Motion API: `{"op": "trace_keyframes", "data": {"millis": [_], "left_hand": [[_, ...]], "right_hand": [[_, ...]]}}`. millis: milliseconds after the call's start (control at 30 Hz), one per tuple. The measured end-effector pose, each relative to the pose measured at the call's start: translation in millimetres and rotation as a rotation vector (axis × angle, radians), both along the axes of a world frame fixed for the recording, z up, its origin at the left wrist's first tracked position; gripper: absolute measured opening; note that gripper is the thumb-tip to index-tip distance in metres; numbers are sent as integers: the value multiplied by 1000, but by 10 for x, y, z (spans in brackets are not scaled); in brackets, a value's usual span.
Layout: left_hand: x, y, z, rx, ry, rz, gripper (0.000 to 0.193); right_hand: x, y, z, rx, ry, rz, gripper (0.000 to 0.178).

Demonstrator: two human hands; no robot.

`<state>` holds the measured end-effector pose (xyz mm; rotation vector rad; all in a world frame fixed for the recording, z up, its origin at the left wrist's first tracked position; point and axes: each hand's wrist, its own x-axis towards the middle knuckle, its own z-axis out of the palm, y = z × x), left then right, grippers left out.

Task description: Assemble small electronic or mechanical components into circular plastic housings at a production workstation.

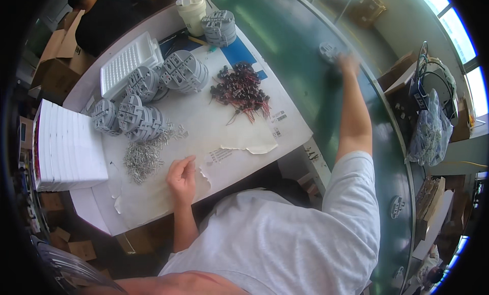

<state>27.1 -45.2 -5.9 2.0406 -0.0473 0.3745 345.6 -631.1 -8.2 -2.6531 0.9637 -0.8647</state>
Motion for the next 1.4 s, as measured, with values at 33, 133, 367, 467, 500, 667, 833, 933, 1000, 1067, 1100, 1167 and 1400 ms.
{"op": "trace_keyframes", "data": {"millis": [33,133,367,467,500,667,833,933,1000,1067,1100,1167,1400], "left_hand": [[16,-10,1,8,-34,-2,16],[-47,-46,26,27,-85,39,14],[-73,-50,156,-13,-6,4,16],[-65,-44,143,-31,-43,18,18],[-69,-42,141,-36,-66,15,19],[-28,23,85,-48,-171,92,26],[-87,64,68,-51,-261,208,46],[-113,94,84,-37,-276,225,62],[-189,117,212,58,-288,206,78],[-249,141,231,105,-290,199,87],[-287,170,221,153,-189,125,91],[-334,230,218,249,12,-29,100],[-329,270,269,308,28,-51,99]], "right_hand": [[0,4,12,-51,87,-146,39],[16,867,266,72,-187,499,30],[-849,3626,1210,135,165,1463,17],[-784,3831,1146,-78,141,1483,17],[-689,3849,1124,-74,121,1469,16],[-801,3877,1104,70,-175,1379,12],[-1184,3752,977,43,-202,1358,8],[-1419,3620,836,143,-61,1617,12],[-1687,3586,825,149,200,1879,15],[-1866,3662,827,162,348,1980,17],[-1913,3688,801,309,463,1926,17],[-1968,3755,736,598,680,1784,17],[-1515,4278,333,308,543,1594,21]]}}
